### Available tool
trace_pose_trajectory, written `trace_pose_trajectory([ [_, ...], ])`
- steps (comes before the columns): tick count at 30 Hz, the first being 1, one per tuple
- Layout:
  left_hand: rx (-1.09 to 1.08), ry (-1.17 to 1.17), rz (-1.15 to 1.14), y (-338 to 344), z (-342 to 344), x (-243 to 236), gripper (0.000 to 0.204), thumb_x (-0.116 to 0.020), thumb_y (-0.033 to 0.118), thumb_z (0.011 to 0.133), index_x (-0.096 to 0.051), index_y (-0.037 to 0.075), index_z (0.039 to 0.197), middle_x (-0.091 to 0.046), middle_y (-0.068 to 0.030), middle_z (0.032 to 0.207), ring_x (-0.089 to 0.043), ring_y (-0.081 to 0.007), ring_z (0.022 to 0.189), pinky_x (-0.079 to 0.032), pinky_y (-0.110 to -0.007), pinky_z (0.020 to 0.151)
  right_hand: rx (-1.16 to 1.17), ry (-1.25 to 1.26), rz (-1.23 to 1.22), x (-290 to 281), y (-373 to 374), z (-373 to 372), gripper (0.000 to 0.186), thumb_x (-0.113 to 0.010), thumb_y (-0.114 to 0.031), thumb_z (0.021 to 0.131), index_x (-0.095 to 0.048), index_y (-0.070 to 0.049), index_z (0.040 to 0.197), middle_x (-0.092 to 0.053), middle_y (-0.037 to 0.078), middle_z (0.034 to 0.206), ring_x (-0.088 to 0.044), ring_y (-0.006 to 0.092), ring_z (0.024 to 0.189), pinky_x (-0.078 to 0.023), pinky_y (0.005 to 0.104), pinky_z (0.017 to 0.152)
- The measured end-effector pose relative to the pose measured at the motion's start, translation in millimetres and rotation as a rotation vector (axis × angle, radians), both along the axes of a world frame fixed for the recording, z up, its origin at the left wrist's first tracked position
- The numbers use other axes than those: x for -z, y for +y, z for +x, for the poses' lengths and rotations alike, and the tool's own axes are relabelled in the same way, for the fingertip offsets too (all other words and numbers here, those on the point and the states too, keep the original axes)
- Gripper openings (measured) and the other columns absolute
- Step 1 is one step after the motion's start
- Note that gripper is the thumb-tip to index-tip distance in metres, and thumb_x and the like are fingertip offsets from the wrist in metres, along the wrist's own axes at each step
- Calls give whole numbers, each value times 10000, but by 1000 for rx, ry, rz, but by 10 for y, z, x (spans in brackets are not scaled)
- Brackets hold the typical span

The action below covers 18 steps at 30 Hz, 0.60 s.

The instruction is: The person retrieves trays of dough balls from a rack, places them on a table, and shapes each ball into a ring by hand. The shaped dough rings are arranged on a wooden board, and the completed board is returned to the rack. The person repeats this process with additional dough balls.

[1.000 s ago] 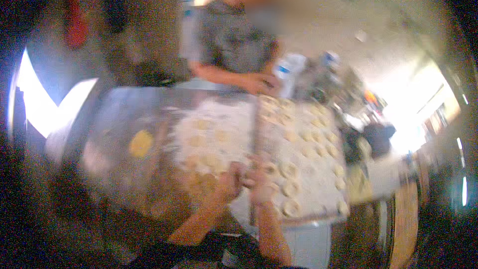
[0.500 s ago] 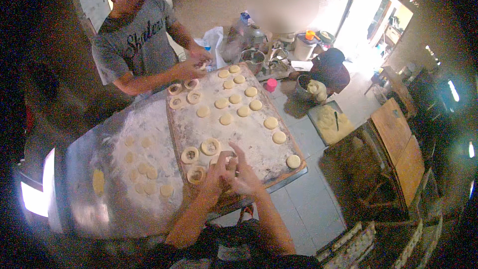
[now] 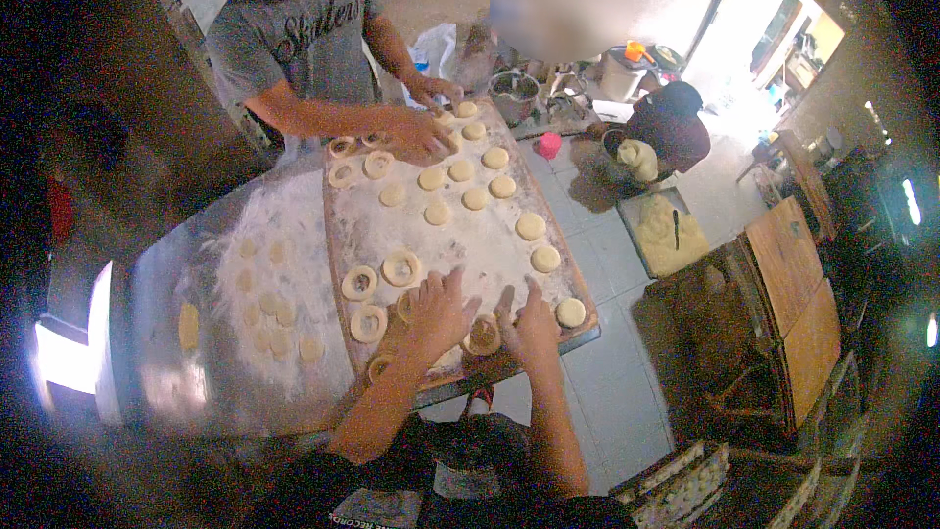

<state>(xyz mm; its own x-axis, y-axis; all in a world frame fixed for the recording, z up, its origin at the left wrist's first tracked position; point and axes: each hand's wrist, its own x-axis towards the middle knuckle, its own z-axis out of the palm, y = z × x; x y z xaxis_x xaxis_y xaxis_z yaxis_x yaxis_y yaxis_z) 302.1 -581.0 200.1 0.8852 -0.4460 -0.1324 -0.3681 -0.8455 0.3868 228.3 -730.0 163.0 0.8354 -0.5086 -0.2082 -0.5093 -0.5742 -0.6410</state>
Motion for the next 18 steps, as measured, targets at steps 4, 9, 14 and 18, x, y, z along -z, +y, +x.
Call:
trace_pose_trajectory([
  [4,150,55,112,140,-163,-140,685,-699,316,868,-421,40,1430,-504,-228,1232,-497,-423,1191,-402,-560,978,-264,-179,-351,179,11,-146,859,-766,-463,790,-399,-105,1479,-642,198,1032,-641,372,914,-490,549,813],
  [9,126,124,-121,531,-253,-152,596,-624,272,928,-430,38,1441,-592,-256,1195,-584,-432,1128,-480,-533,932,-287,-52,-383,-194,230,-95,614,-711,-416,851,-561,-55,1324,-640,191,1098,-640,366,974,-492,500,892],
  [14,-254,461,-1209,1406,-641,26,500,-480,352,1033,-429,78,1448,-628,-226,1282,-641,-313,1136,-523,-400,932,-341,-399,310,-580,1454,-228,482,-518,-360,1033,-543,13,1337,-579,195,1364,-589,308,1172,-429,420,1028],
  [18,-513,502,-1983,2660,-532,373,540,-377,381,1077,-322,93,1530,-506,-181,1460,-581,-324,1252,-499,-444,1025,-1006,-169,475,-442,3040,-227,560,-430,-359,1055,-369,2,1478,-391,228,1519,-362,357,1387,-294,420,1152],
])
